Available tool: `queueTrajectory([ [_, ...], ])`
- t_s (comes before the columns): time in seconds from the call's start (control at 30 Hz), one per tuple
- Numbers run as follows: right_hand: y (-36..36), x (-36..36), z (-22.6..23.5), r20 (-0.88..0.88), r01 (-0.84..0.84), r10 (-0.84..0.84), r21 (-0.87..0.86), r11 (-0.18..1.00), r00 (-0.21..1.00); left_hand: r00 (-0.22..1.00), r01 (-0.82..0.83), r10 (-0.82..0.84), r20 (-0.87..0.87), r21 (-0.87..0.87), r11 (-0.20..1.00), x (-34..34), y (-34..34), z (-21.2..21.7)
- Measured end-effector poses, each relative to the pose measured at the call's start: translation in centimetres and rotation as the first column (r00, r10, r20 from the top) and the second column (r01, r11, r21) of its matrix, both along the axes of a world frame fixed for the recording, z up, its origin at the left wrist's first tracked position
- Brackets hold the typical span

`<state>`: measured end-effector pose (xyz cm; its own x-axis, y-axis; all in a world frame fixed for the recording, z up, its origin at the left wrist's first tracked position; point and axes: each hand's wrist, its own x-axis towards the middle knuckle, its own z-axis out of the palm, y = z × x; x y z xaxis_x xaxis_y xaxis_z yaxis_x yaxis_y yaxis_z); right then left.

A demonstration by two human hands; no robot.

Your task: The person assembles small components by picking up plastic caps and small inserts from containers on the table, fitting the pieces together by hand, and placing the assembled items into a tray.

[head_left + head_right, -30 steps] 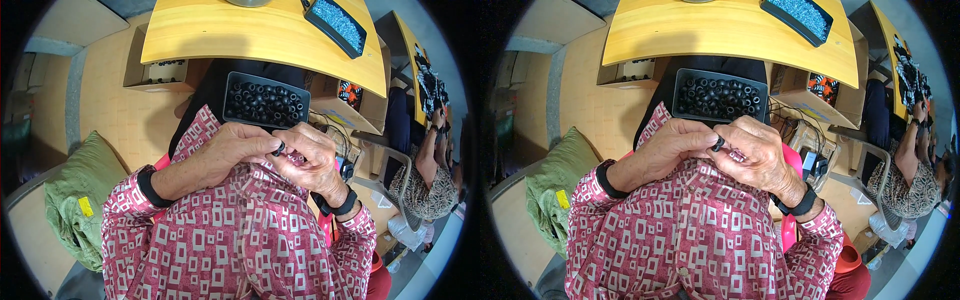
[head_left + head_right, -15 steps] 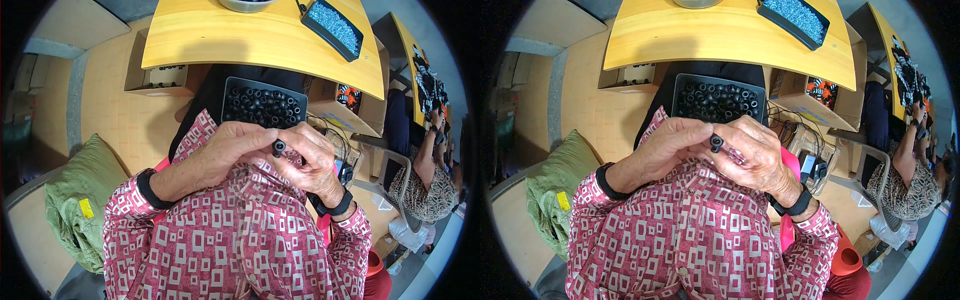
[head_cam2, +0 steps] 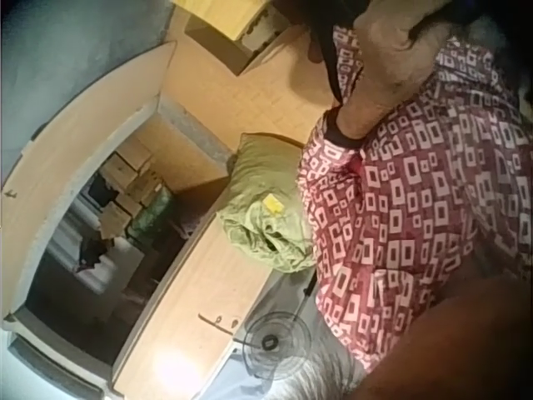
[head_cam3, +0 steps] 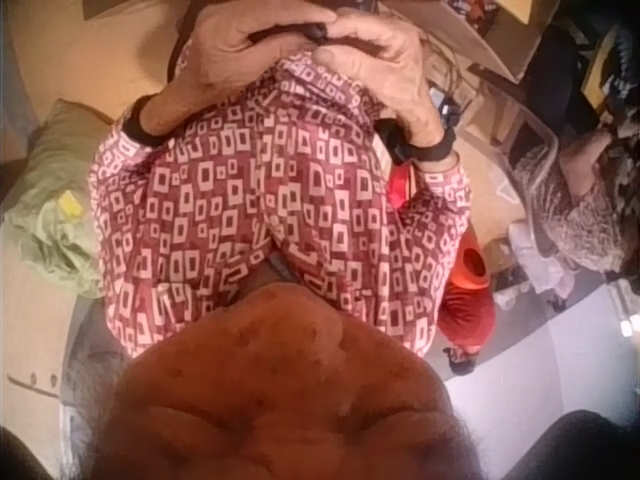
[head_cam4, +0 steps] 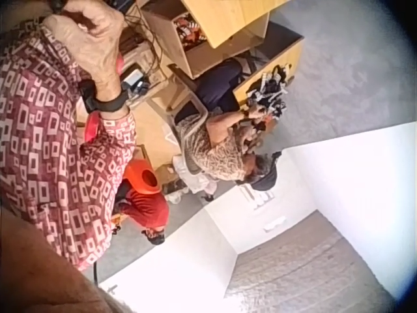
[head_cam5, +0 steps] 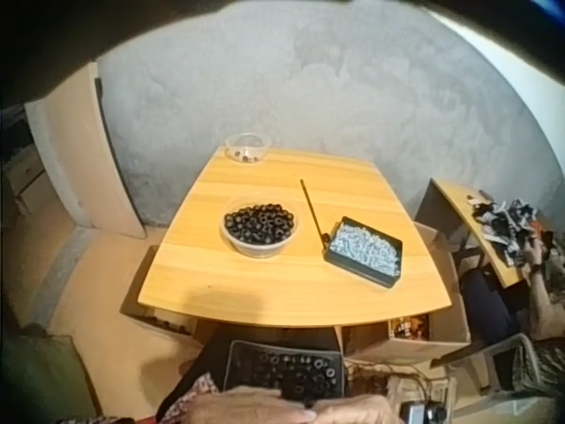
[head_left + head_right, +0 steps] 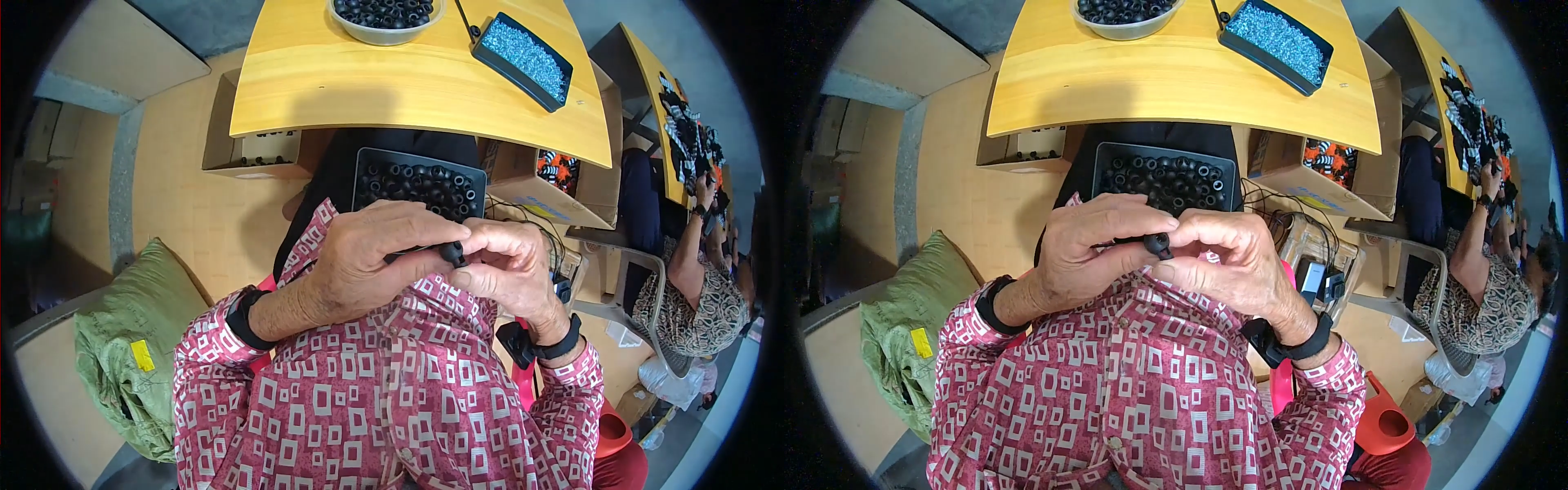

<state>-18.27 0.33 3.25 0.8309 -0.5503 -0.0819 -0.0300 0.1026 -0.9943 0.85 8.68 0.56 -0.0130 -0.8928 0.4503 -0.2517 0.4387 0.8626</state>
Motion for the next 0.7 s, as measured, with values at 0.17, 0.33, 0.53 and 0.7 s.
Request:
queueTrajectory([
  [0.17, -0.1, -0.1, 0.4, -0.041, 0.018, -0.004, 0.354, 0.935, 0.999, 0.997, -0.052, 0.050, 0.061, 0.036, 0.998, -0.2, 0.2, 0.2],
  [0.33, -0.7, 0.1, 0.9, -0.150, 0.000, -0.050, -0.314, 0.950, 0.987, 0.969, 0.043, 0.084, -0.231, 0.495, 0.868, 0.1, 0.5, 0.7],
  [0.53, -0.8, 1.1, 1.1, -0.072, -0.022, -0.086, -0.878, 0.478, 0.994, 0.944, 0.031, 0.135, -0.301, 0.489, 0.872, -0.9, 0.6, -0.4],
  [0.7, -1.0, 1.2, 1.4, -0.147, -0.119, -0.072, -0.945, 0.305, 0.986, 0.961, 0.038, 0.109, -0.255, 0.509, 0.860, -0.4, 0.5, -0.1],
])
